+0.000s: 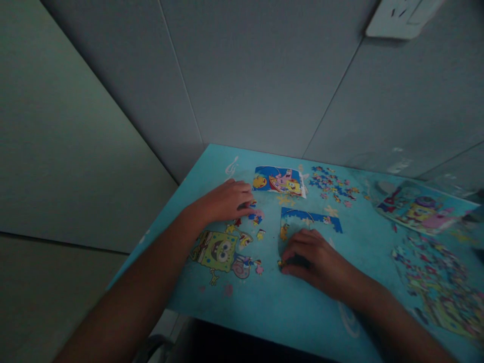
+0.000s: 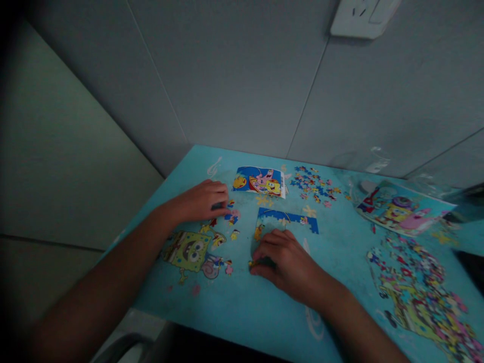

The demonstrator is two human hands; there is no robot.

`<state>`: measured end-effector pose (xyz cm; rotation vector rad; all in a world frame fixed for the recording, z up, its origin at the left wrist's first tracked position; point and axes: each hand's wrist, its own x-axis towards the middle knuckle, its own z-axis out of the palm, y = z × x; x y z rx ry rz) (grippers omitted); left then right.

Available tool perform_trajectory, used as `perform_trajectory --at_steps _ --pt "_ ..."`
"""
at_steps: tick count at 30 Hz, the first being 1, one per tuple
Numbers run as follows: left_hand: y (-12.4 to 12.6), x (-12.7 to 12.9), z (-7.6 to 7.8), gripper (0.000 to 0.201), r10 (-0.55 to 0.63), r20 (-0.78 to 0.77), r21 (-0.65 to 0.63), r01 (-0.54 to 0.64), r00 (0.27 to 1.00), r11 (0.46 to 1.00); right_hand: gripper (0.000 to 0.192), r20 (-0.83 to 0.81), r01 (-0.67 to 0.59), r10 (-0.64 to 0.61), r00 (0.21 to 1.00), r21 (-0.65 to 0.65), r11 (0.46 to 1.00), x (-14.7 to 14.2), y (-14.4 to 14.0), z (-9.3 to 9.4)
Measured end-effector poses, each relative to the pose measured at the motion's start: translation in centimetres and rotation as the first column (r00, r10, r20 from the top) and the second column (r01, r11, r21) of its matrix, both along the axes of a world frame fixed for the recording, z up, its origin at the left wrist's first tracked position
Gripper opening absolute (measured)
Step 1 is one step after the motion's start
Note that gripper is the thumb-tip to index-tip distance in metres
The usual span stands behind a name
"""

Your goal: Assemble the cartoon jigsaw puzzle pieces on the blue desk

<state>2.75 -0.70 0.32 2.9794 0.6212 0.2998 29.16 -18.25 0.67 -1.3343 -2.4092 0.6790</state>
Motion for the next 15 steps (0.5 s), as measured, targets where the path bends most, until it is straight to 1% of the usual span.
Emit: perform_trajectory --at_steps 5,9,12,15 --pt "0.0 0.1 0.1 0.042 -0.003 -0.011 0.002 0.003 1.000 1.000 0.014 0.008 0.148 -0.149 0.989 0.082 0.986 0.1 0.4 -0.8" --pt "-0.1 0.1 0.1 0.041 -0.007 -0.024 0.003 0.007 1.000 1.000 0.016 -0.032 0.247 -0.245 0.969 0.105 0.963 -0.2 0.5 -1.5" --pt "-0.1 0.1 0.1 0.038 -0.003 -0.024 0.010 0.004 1.000 1.000 0.016 -0.038 0.267 -0.264 0.964 0.132 0.955 0.1 0.6 -1.4" --pt "-0.1 0.0 0.0 0.035 -0.009 -0.025 0.025 0.009 1.000 1.000 0.013 -0.057 0.255 -0.249 0.967 0.154 0.955 0.9 0.8 -0.7"
